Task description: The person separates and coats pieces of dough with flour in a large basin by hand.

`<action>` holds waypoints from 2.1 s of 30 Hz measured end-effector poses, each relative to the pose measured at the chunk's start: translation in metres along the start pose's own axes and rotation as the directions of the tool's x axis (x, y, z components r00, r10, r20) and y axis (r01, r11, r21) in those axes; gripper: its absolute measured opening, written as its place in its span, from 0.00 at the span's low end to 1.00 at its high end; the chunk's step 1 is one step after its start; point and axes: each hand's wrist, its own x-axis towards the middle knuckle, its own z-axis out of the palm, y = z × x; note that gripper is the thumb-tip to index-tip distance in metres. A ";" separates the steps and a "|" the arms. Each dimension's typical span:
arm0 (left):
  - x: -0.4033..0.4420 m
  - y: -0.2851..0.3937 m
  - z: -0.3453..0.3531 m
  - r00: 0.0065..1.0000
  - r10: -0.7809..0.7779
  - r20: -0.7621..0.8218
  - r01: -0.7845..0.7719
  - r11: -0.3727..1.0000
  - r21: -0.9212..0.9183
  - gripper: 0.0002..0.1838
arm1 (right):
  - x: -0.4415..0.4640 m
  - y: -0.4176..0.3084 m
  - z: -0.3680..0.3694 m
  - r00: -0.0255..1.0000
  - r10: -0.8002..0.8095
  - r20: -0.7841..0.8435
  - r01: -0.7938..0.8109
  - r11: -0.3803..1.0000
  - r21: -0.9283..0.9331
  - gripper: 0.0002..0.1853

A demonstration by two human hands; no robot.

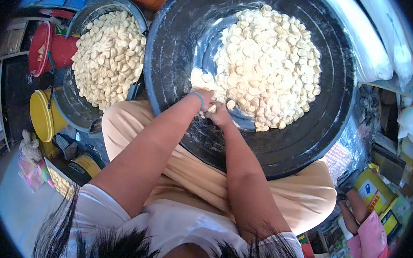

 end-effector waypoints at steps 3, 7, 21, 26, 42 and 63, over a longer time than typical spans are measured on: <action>0.007 -0.001 0.000 0.987 0.026 0.160 -0.037 0.997 0.061 0.33 | 0.000 -0.005 -0.012 0.955 0.164 0.247 -0.204 0.968 0.147 0.39; -0.021 -0.005 -0.023 0.988 0.066 0.138 -0.023 0.956 -0.292 0.32 | 0.008 0.019 0.018 0.977 -0.177 -0.120 0.184 0.982 0.050 0.38; 0.025 -0.020 0.004 0.849 -0.203 -0.488 0.026 0.939 -0.344 0.22 | -0.001 0.009 0.012 0.971 -0.149 -0.188 0.105 0.969 -0.225 0.50; 0.018 -0.020 -0.003 0.958 -0.085 -0.273 0.015 0.968 -0.249 0.21 | -0.002 -0.004 0.008 0.960 -0.254 -0.115 0.227 0.952 -0.205 0.45; -0.040 -0.006 -0.038 0.937 0.055 -0.346 -0.113 0.983 -0.148 0.14 | -0.005 -0.022 -0.051 0.997 0.070 -0.030 -0.036 0.779 0.626 0.25; -0.283 -0.176 -0.046 -0.118 -0.514 -0.849 -0.138 0.856 -0.499 0.12 | -0.065 -0.314 -0.001 0.918 -0.347 0.192 0.134 0.726 0.675 0.38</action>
